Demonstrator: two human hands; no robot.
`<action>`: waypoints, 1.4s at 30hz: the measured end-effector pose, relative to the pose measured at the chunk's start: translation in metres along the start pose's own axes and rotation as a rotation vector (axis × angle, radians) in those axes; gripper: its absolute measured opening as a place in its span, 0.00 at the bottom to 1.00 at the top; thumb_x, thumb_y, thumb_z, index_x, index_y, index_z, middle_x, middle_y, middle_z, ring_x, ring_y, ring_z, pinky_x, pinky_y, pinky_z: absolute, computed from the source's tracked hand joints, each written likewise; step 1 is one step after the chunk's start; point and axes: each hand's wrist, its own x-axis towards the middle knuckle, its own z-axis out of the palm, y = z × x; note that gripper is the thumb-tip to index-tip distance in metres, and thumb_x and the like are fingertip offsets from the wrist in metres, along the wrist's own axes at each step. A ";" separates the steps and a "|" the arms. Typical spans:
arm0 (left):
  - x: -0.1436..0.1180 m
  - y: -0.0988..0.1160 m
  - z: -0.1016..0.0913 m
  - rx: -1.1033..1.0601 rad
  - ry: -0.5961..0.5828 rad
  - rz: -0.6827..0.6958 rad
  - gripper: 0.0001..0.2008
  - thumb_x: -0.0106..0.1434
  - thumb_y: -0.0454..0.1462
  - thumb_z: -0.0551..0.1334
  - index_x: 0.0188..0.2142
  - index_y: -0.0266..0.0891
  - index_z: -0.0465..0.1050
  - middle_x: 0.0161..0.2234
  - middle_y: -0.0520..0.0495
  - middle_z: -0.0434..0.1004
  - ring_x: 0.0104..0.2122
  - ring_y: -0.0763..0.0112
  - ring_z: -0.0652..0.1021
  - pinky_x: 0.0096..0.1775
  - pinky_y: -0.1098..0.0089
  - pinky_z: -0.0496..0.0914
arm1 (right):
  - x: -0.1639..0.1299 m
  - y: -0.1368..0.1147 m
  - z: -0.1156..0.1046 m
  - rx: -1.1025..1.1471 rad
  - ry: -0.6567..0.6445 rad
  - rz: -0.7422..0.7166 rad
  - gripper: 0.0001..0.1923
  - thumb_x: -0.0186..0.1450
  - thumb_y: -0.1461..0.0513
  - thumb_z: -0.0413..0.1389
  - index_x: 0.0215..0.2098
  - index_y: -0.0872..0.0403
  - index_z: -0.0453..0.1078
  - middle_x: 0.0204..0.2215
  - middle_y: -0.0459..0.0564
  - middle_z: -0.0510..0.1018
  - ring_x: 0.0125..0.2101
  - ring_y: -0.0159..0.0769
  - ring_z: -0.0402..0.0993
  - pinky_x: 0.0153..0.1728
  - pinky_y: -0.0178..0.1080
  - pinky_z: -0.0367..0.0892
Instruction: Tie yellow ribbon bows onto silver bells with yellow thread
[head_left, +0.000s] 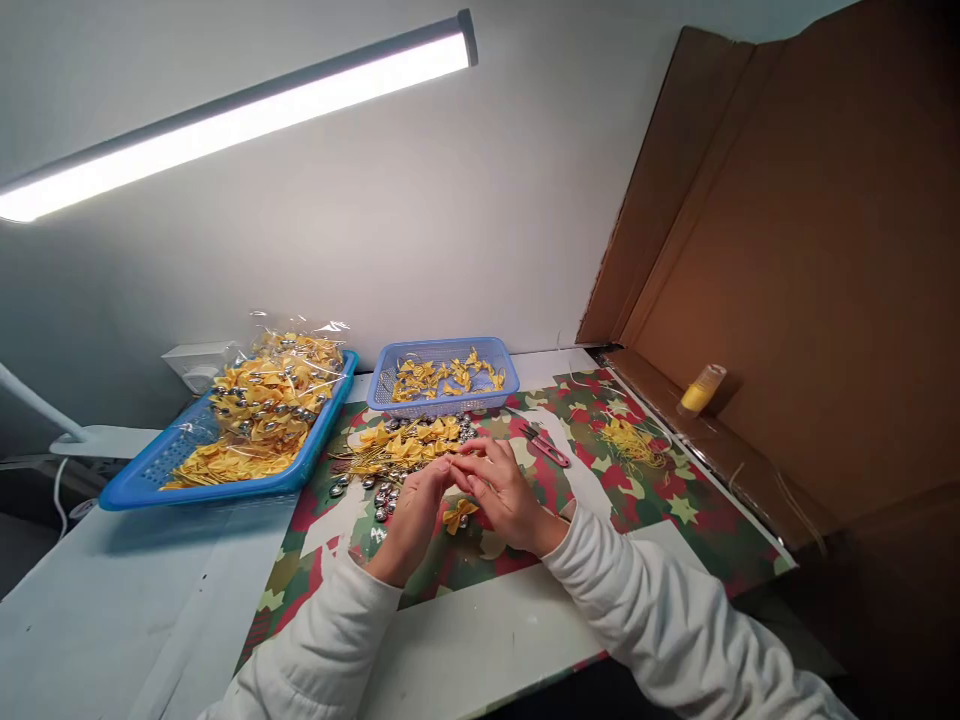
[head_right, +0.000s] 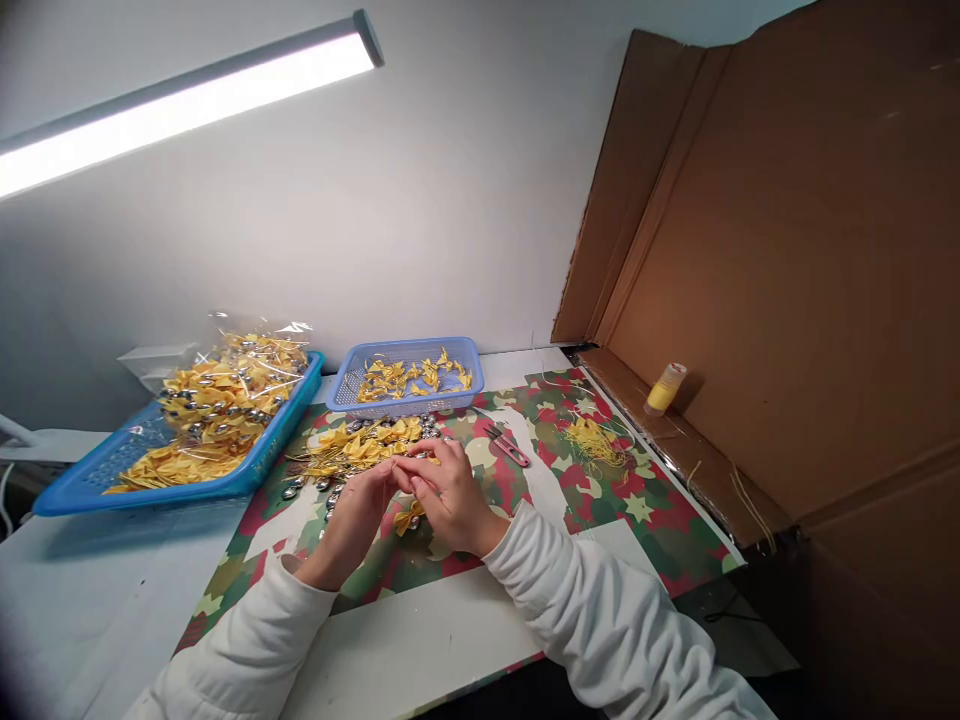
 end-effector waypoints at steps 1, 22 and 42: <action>0.000 0.000 0.000 0.006 -0.008 0.006 0.17 0.59 0.44 0.58 0.18 0.39 0.72 0.25 0.47 0.72 0.32 0.65 0.73 0.41 0.67 0.68 | -0.001 0.001 0.001 -0.001 0.014 -0.002 0.20 0.68 0.65 0.46 0.55 0.49 0.70 0.49 0.51 0.71 0.51 0.40 0.64 0.55 0.48 0.61; -0.007 0.019 -0.003 0.348 -0.350 -0.116 0.19 0.56 0.38 0.50 0.09 0.41 0.56 0.18 0.50 0.62 0.25 0.70 0.66 0.33 0.69 0.62 | 0.012 0.011 -0.015 0.526 -0.148 0.354 0.12 0.59 0.59 0.58 0.41 0.53 0.77 0.43 0.52 0.79 0.46 0.40 0.73 0.50 0.44 0.66; -0.006 0.018 -0.005 0.127 -0.215 -0.043 0.23 0.60 0.45 0.53 0.12 0.40 0.67 0.28 0.46 0.65 0.32 0.65 0.67 0.40 0.66 0.66 | 0.009 0.008 -0.014 0.399 -0.051 0.235 0.09 0.55 0.63 0.61 0.35 0.53 0.73 0.34 0.47 0.76 0.36 0.35 0.70 0.40 0.38 0.65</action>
